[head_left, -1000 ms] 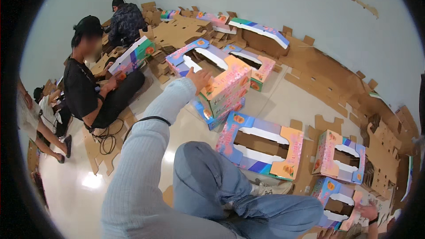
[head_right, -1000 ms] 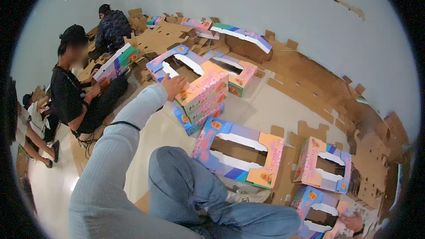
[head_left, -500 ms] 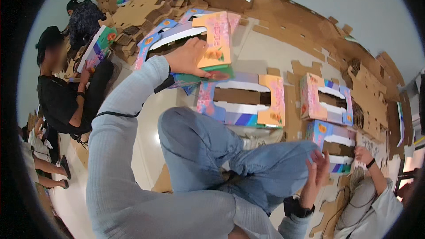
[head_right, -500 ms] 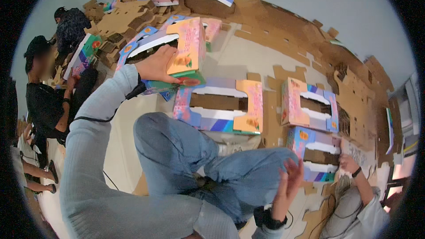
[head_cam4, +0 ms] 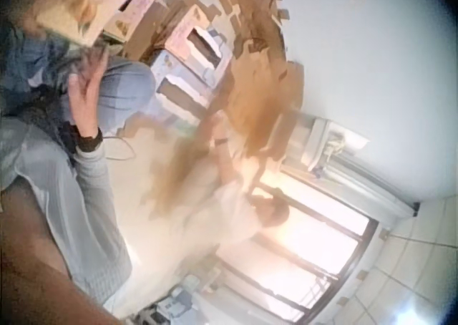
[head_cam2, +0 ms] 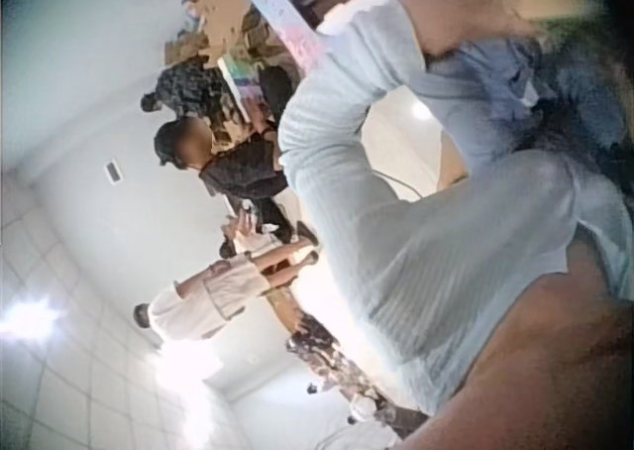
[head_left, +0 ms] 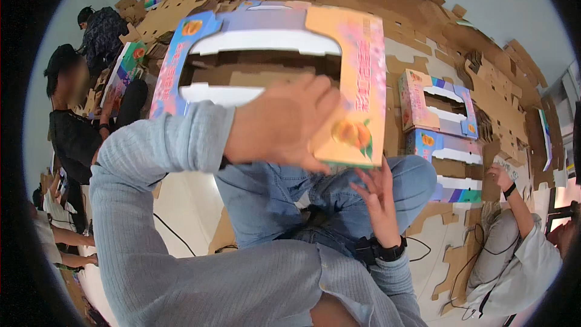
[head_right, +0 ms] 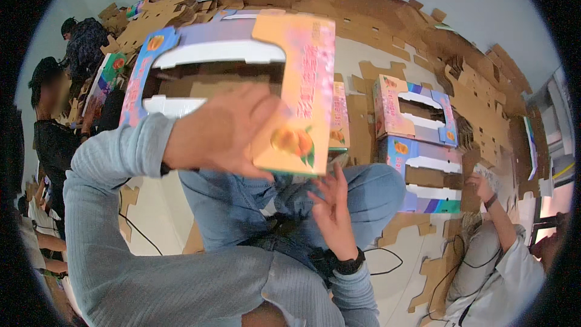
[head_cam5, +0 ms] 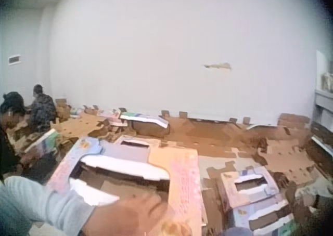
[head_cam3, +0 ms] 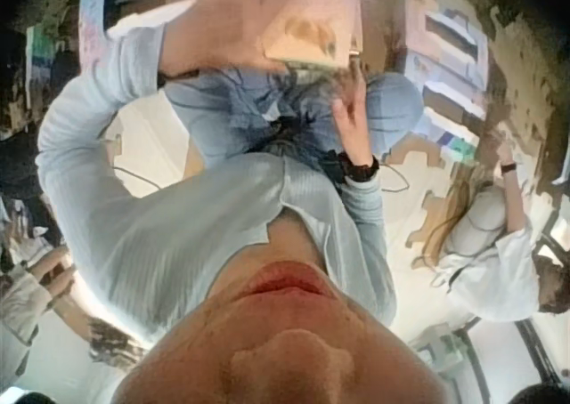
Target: The recorder is assembling cardboard fruit boxes while sitting on the floor.
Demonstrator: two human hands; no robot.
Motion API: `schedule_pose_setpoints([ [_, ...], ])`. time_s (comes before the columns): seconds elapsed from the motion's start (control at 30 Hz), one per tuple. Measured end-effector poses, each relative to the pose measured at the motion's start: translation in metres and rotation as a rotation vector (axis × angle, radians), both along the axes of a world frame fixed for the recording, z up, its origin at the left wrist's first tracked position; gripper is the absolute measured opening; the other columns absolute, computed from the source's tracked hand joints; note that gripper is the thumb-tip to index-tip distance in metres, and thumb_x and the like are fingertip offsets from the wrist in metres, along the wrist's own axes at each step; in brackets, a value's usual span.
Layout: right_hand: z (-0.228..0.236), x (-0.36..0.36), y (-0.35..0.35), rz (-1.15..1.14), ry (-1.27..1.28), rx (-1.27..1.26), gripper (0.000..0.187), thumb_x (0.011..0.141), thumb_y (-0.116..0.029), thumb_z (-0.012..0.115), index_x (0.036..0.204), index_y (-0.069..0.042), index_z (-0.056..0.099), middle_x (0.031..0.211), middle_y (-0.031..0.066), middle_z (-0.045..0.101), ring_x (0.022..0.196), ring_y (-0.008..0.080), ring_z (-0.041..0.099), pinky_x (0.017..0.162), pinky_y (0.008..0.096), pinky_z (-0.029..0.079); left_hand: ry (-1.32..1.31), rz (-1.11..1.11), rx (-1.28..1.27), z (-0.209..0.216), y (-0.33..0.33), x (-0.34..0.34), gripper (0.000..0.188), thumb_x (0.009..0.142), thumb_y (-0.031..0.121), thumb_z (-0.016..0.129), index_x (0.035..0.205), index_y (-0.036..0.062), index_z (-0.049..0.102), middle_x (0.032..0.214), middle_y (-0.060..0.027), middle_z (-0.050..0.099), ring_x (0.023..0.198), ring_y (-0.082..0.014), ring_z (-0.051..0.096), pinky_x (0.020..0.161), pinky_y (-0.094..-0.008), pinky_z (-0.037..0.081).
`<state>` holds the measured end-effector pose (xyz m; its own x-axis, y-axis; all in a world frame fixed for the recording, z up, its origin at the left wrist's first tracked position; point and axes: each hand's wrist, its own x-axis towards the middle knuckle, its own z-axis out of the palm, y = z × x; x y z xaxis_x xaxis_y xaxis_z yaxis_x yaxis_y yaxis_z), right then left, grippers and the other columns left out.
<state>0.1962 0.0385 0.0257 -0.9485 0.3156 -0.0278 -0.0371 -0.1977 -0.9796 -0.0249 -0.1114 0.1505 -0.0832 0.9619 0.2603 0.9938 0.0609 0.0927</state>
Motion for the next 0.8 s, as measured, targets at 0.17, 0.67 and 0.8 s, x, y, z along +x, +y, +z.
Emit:
schedule_pose_setpoints([
  [0.17,-0.007,0.028,0.003,0.115,-0.064,-0.093,0.086,0.091,-0.05,0.048,0.148,0.0,0.008,0.148,0.0144,0.022,0.138,0.0239,0.023,0.111,0.0373,0.022,-0.135,-0.092,-0.123,-0.022,-0.005,0.06,0.08,0.064,0.057,0.073,0.104,-0.008,0.048,0.093,-0.0188,0.047,0.084,-0.0325,0.051,0.072,-0.0385,0.046],
  [0.67,-0.034,0.164,0.039,-0.13,-0.26,-0.205,0.088,0.082,-0.033,0.066,0.148,-0.001,0.016,0.143,0.0124,0.037,0.131,0.0221,0.036,0.108,0.0347,0.028,-0.608,-0.318,-0.27,-0.067,0.036,0.118,0.063,0.088,0.04,0.059,0.123,-0.0103,0.044,0.118,-0.0225,0.051,0.105,-0.0348,0.053,0.09,-0.041,0.043],
  [0.8,-0.02,0.156,0.055,-0.057,-0.363,0.043,0.077,0.085,-0.02,0.063,0.146,-0.001,0.022,0.142,0.0138,0.038,0.129,0.023,0.039,0.106,0.0355,0.031,-0.973,-0.113,-0.414,-0.085,0.031,0.138,0.053,0.093,0.031,0.056,0.126,-0.0084,0.043,0.123,-0.024,0.05,0.116,-0.0349,0.05,0.099,-0.0378,0.039],
])
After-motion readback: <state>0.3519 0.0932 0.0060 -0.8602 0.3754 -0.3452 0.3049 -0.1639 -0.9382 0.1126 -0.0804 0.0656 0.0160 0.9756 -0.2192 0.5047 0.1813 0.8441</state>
